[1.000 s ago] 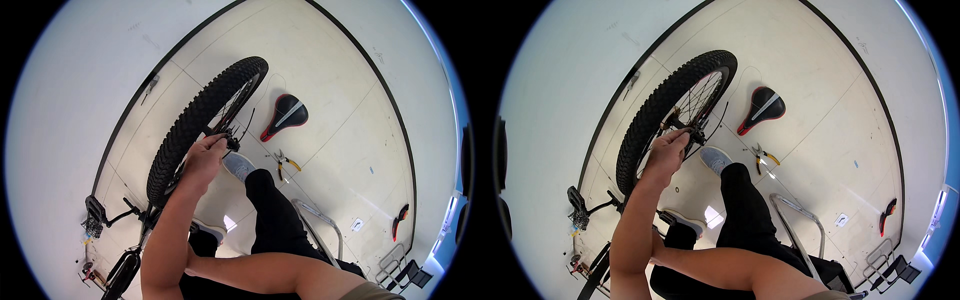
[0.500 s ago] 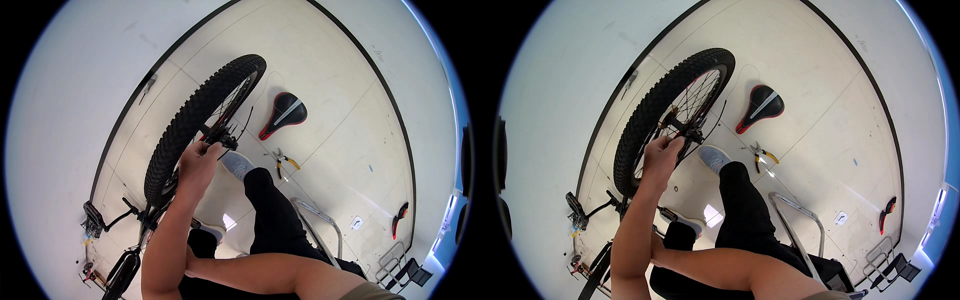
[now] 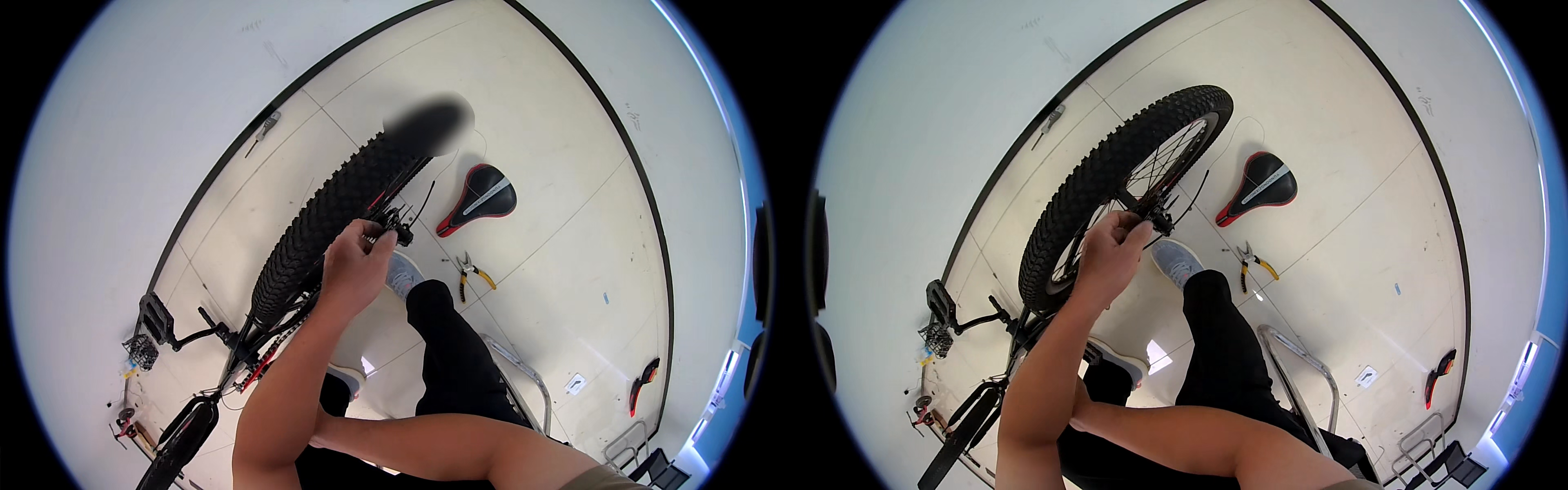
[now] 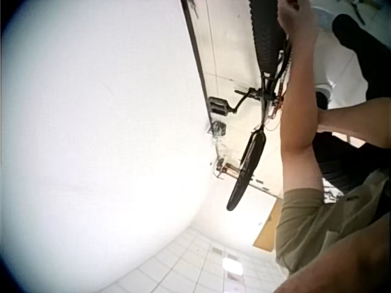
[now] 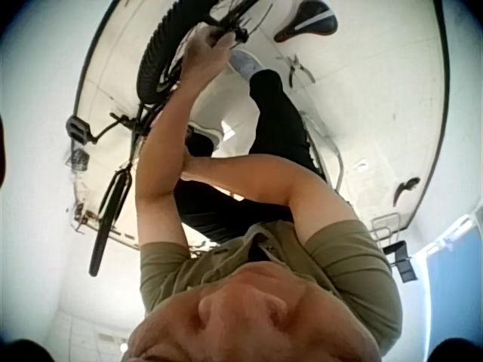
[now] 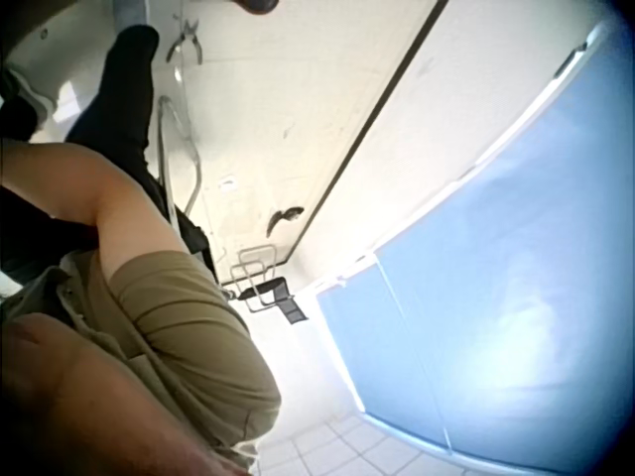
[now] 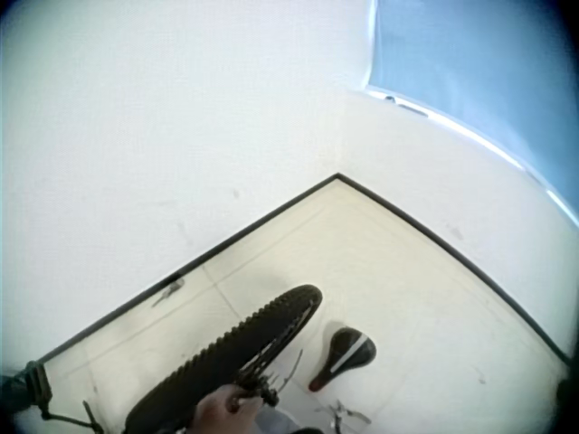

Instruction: The person works on a bicycle lying upside down, using a screwdriver to adjust the rear derailleur and chain. They rotate the rear wheel and pedal crank to test chain movement and alignment, then continue fine-tuning the derailleur with the tool.

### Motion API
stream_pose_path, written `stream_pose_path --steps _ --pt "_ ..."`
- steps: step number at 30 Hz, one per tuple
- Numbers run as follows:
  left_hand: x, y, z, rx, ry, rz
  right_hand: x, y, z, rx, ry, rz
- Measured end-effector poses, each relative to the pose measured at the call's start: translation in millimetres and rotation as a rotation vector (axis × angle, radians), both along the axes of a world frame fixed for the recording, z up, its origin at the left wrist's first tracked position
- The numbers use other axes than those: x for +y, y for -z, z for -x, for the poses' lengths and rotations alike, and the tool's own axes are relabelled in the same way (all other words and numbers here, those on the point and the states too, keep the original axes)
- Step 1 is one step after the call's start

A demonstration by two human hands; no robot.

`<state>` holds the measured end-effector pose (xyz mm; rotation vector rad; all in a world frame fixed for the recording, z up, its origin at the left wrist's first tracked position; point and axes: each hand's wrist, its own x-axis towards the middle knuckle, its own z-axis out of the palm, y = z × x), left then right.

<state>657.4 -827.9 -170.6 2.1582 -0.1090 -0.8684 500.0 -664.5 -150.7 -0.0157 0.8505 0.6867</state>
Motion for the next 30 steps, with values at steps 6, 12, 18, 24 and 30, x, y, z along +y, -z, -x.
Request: stream_pose_path --steps 6,12,18,24,30 --pt "46 19 7 -0.127 0.183 0.012 -5 -9 -3 0.040 -0.057 0.053" --pt "52 32 7 -0.169 0.140 0.039 3 2 7 0.004 -0.136 0.099" --pt "35 20 14 -0.039 0.001 0.169 -10 -16 0 0.059 -0.102 0.155" --pt "15 20 11 -0.053 -0.031 0.170 13 9 16 0.116 -0.049 0.046" --pt "30 31 7 -0.200 0.105 0.044 -3 -4 3 0.168 -0.071 0.031"
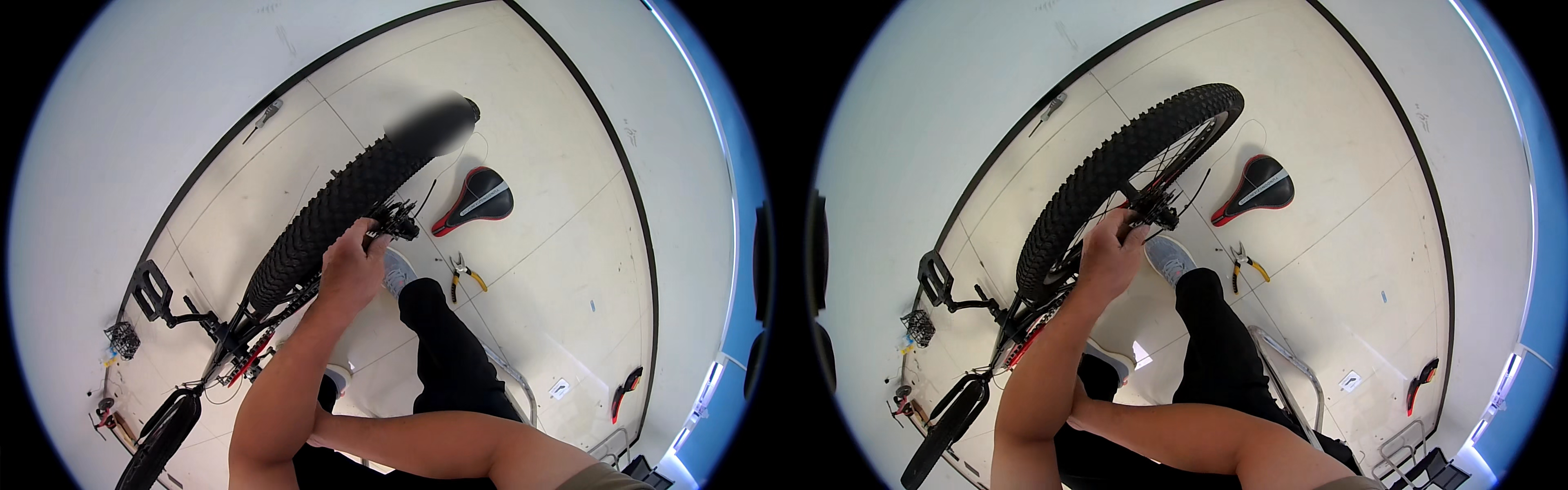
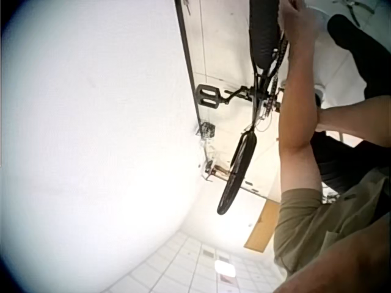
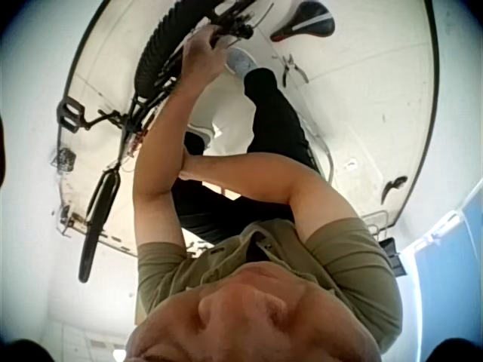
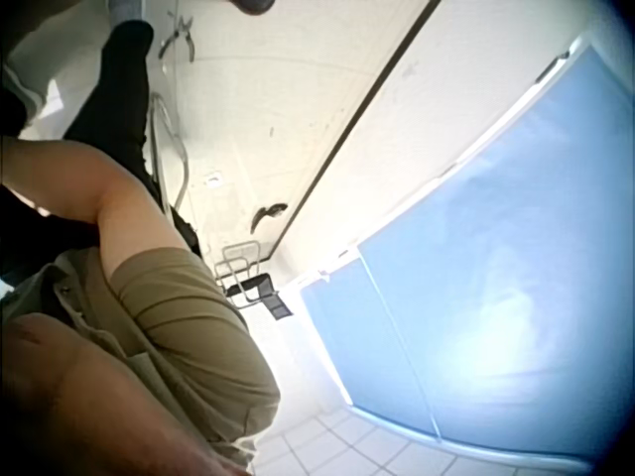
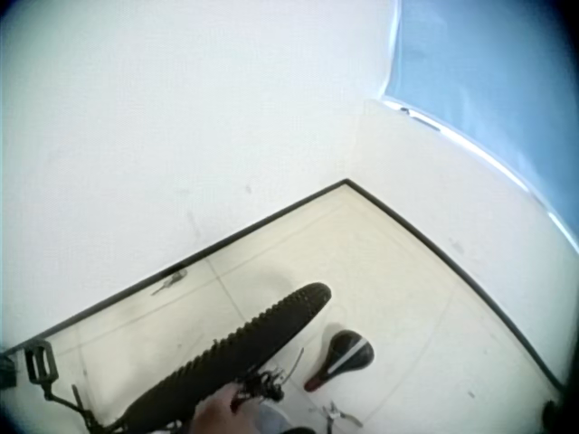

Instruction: The person works on a bicycle lying upside down, using a screwdriver to adjust the rear derailleur and chain. They rotate the rear wheel and pedal crank to test chain movement and alignment, then continue fine-tuning the derailleur with the tool.

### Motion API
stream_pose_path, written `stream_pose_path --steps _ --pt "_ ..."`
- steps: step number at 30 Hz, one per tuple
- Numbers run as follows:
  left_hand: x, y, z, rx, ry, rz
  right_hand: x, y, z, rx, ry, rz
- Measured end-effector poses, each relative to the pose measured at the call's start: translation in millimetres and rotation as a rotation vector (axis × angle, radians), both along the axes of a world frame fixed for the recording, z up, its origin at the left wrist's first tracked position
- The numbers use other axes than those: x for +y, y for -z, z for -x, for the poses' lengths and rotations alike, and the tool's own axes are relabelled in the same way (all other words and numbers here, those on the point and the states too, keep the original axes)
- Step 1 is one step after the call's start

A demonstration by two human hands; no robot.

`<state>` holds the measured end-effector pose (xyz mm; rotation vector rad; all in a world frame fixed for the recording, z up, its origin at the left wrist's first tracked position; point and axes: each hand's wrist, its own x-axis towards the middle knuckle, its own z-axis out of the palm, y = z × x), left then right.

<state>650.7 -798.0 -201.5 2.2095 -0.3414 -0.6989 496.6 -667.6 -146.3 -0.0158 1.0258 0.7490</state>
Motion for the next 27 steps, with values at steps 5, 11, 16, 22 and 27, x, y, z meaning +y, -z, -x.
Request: stream_pose_path --steps 5,11,16,22,27 --pt "9 15 10 -0.147 0.092 0.052 -1 1 3 -0.032 -0.102 0.010" --pt "6 -1 12 -0.383 0.124 0.034 17 16 22 -0.015 0.007 -0.060" --pt "-8 -71 34 -0.428 0.268 0.220 40 38 42 -0.630 -0.050 0.134" --pt "-4 -168 79 -0.429 0.295 0.428 8 -10 -33 -0.511 -0.450 0.374" --pt "25 -194 120 -0.506 -0.033 0.515 -3 -20 -30 -0.617 -0.483 0.423"
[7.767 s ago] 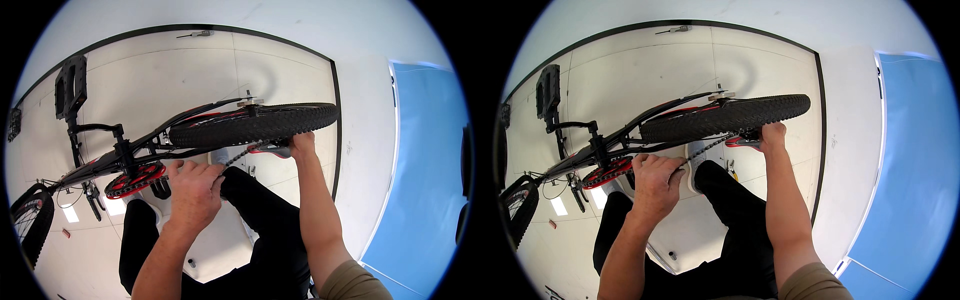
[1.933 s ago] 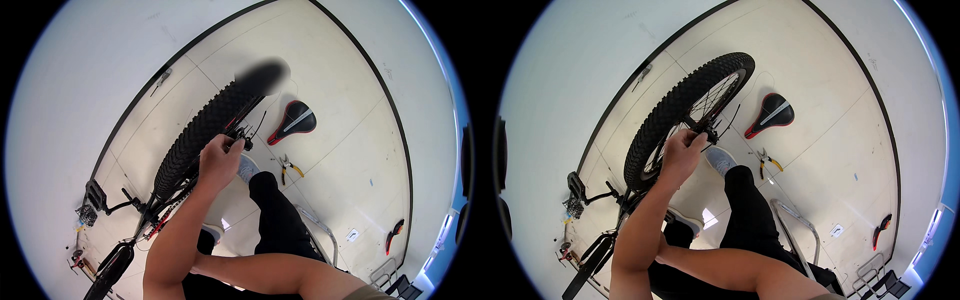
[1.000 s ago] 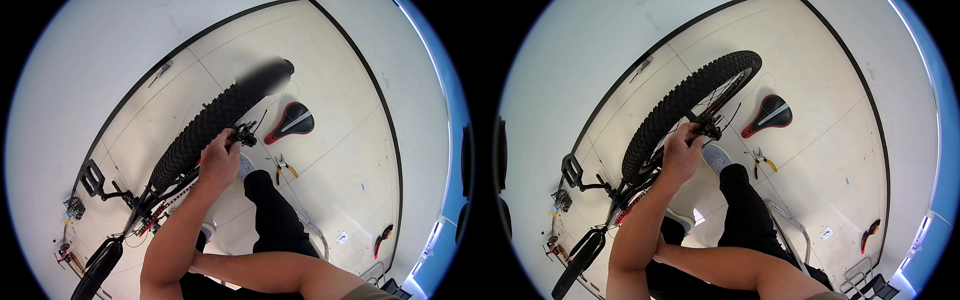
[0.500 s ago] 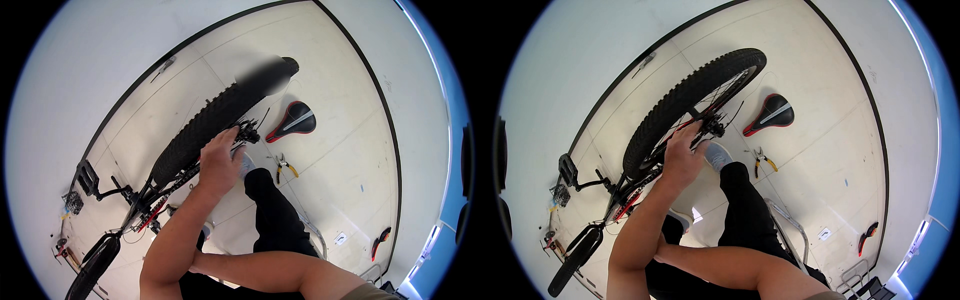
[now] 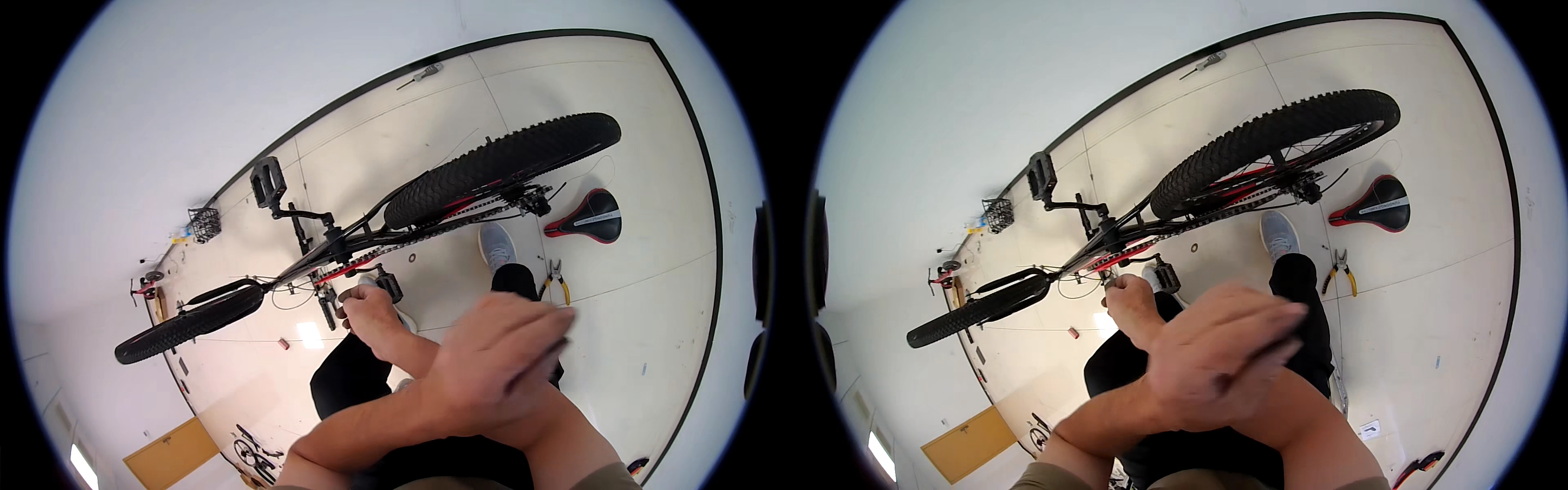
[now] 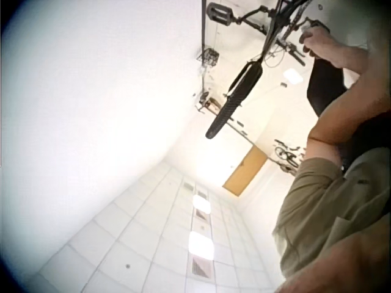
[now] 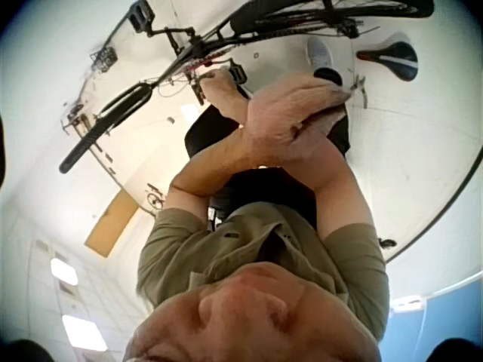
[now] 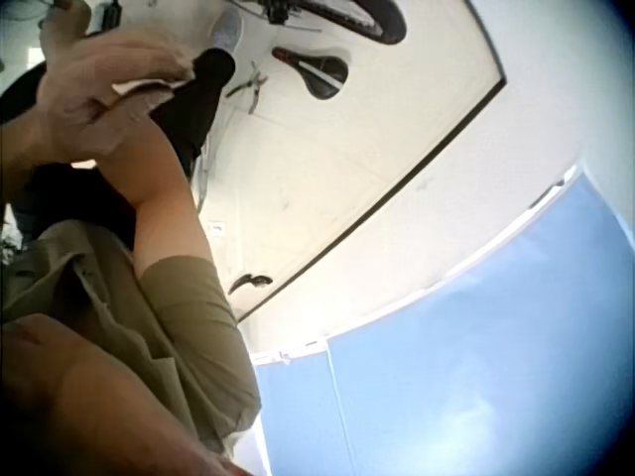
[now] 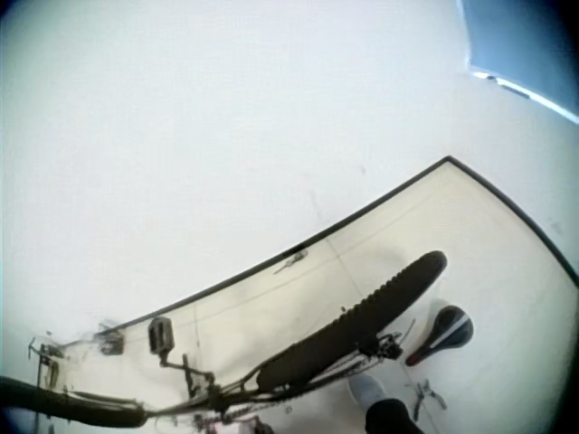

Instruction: The person works on a bicycle lying upside down, using a screwdriver to adjust the rear derailleur and chain. They rotate the rear wheel and pedal crank to test chain movement and alignment, then continue fine-tuning the derailleur with the tool.

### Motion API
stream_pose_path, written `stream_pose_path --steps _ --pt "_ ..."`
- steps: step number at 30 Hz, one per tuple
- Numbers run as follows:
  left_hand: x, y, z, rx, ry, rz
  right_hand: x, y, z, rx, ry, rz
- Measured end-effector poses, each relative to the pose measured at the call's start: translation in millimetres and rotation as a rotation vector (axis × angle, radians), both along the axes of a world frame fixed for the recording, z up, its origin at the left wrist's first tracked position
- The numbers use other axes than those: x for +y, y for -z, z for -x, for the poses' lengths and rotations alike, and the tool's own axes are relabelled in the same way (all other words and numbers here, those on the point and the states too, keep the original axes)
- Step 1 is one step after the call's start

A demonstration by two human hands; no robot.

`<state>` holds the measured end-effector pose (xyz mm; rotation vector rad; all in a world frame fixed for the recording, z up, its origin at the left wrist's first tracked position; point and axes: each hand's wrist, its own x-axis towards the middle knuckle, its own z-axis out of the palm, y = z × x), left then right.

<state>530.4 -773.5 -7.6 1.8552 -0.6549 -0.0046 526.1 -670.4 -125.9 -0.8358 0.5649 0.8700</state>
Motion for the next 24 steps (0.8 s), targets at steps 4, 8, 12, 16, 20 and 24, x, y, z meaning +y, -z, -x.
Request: stream_pose_path --steps 4,8,12,16,20,24 --pt "24 -9 49 0.066 -0.188 -0.011 26 38 15 -0.228 -0.026 0.145" --pt "55 -10 94 0.126 -0.534 0.053 28 35 11 -0.407 0.073 0.319" --pt "77 -1 87 0.309 -0.774 0.329 -17 30 -16 -0.164 0.271 0.150" --pt "97 39 57 0.603 -0.868 0.457 -92 -21 -37 -0.070 0.409 -0.102" --pt "86 106 21 0.960 -0.872 0.735 -183 -25 -37 -0.361 0.522 0.069" --pt "74 132 -16 1.158 -0.825 0.872 -279 53 -32 -0.224 0.835 0.421"
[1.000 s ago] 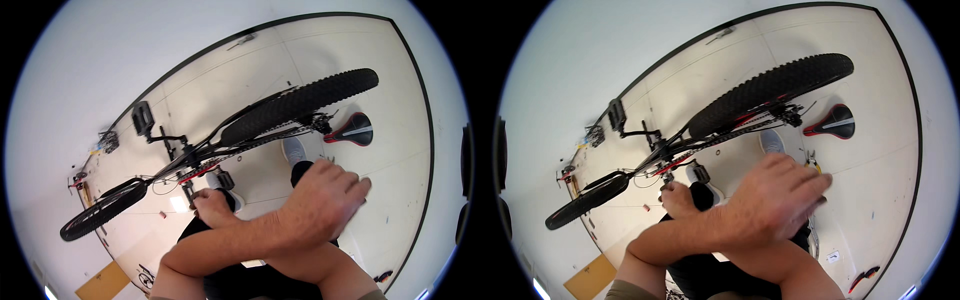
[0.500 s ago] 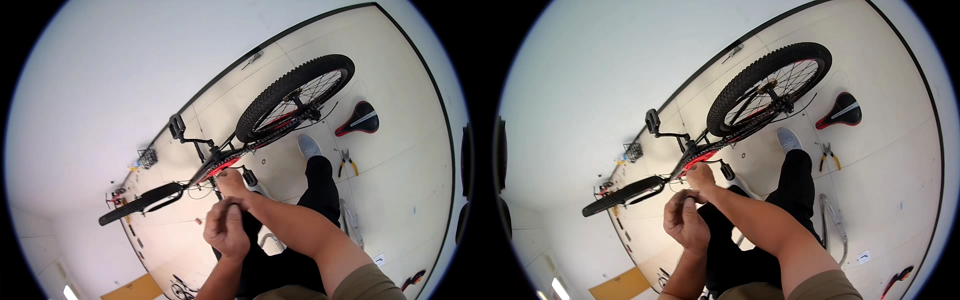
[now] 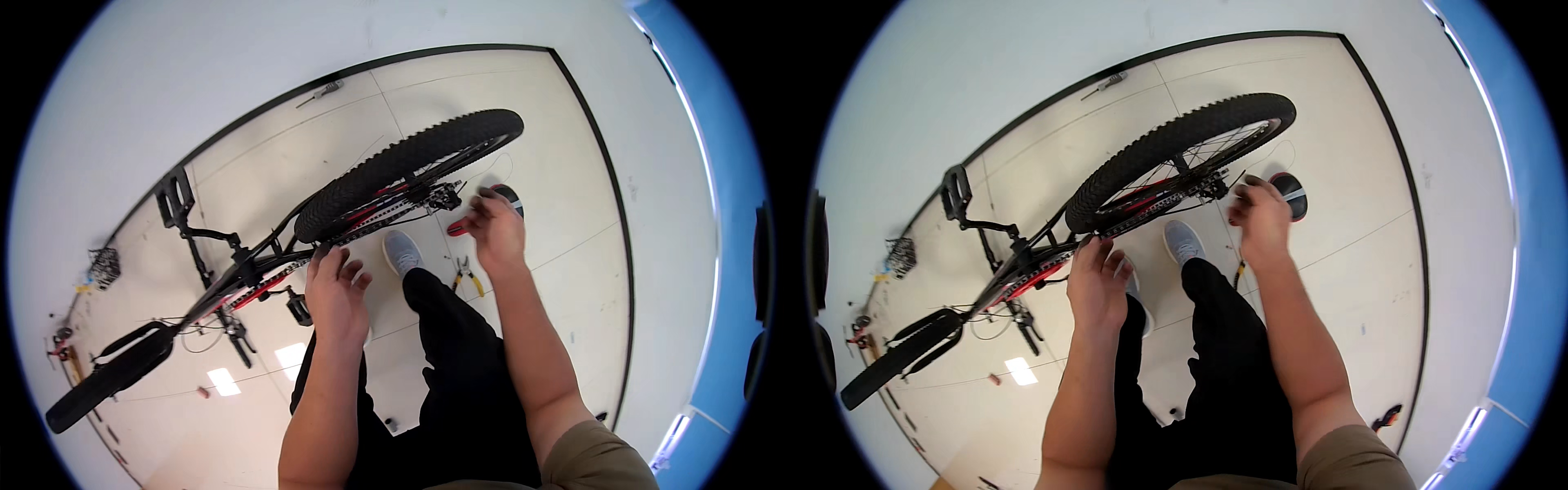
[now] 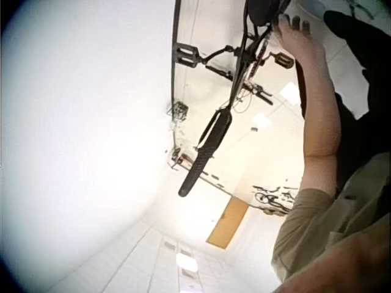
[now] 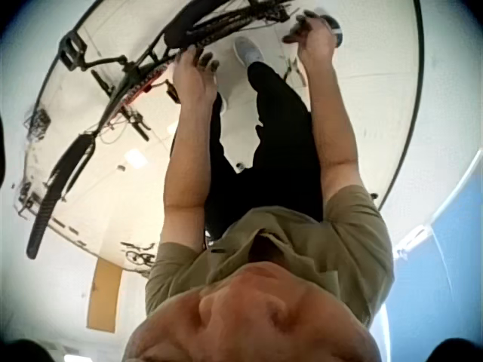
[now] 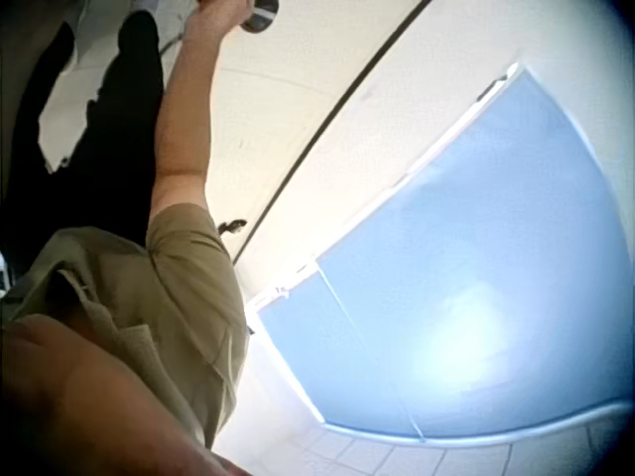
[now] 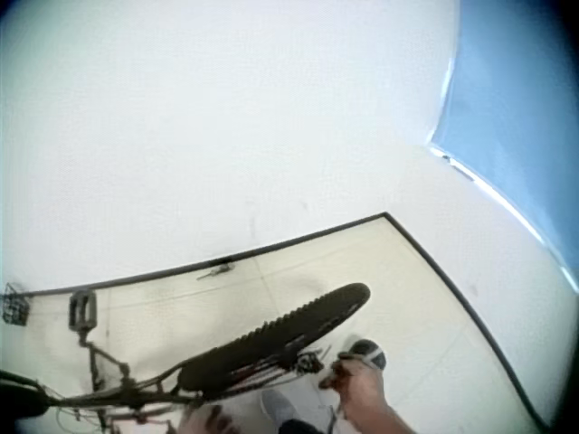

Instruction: The person works on a bicycle lying upside down, using a screwdriver to adjust the rear derailleur and chain. They rotate the rear wheel and pedal crank to test chain movement and alignment, then continue fine-tuning the derailleur with the tool.

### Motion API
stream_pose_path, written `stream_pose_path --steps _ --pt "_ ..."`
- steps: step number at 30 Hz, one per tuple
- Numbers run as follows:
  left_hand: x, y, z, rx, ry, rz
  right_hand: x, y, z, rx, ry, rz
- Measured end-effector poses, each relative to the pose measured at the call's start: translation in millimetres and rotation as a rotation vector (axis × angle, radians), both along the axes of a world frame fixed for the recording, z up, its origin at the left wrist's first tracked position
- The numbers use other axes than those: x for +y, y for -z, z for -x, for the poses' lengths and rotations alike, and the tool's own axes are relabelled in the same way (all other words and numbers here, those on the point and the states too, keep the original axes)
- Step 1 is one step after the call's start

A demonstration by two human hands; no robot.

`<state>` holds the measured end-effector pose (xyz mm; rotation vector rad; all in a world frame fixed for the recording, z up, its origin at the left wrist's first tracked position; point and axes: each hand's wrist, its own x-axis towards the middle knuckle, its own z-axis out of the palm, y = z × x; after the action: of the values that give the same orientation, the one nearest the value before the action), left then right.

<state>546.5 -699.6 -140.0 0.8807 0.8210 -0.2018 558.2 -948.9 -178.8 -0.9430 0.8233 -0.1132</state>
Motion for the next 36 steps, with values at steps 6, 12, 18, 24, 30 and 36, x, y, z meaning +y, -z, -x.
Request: stream_pose_path --steps 6,12,18,24,30,36 --pt "-42 22 -16 0.165 0.099 0.152 -48 114 -19 0.171 -0.032 -0.170" --pt "-74 13 -11 0.170 0.359 0.195 -63 186 -48 0.012 -0.321 -0.023" --pt "-81 10 -7 0.113 0.485 0.218 -42 178 -38 -0.018 -0.307 -0.098" --pt "-81 3 -5 0.103 0.536 0.222 -77 190 -40 -0.077 -0.510 0.165" --pt "-83 8 -1 0.142 0.496 0.218 -81 152 -66 -0.326 -1.289 1.701" --pt "-93 9 0 0.135 0.530 0.234 -139 166 -98 0.217 -1.812 1.659"
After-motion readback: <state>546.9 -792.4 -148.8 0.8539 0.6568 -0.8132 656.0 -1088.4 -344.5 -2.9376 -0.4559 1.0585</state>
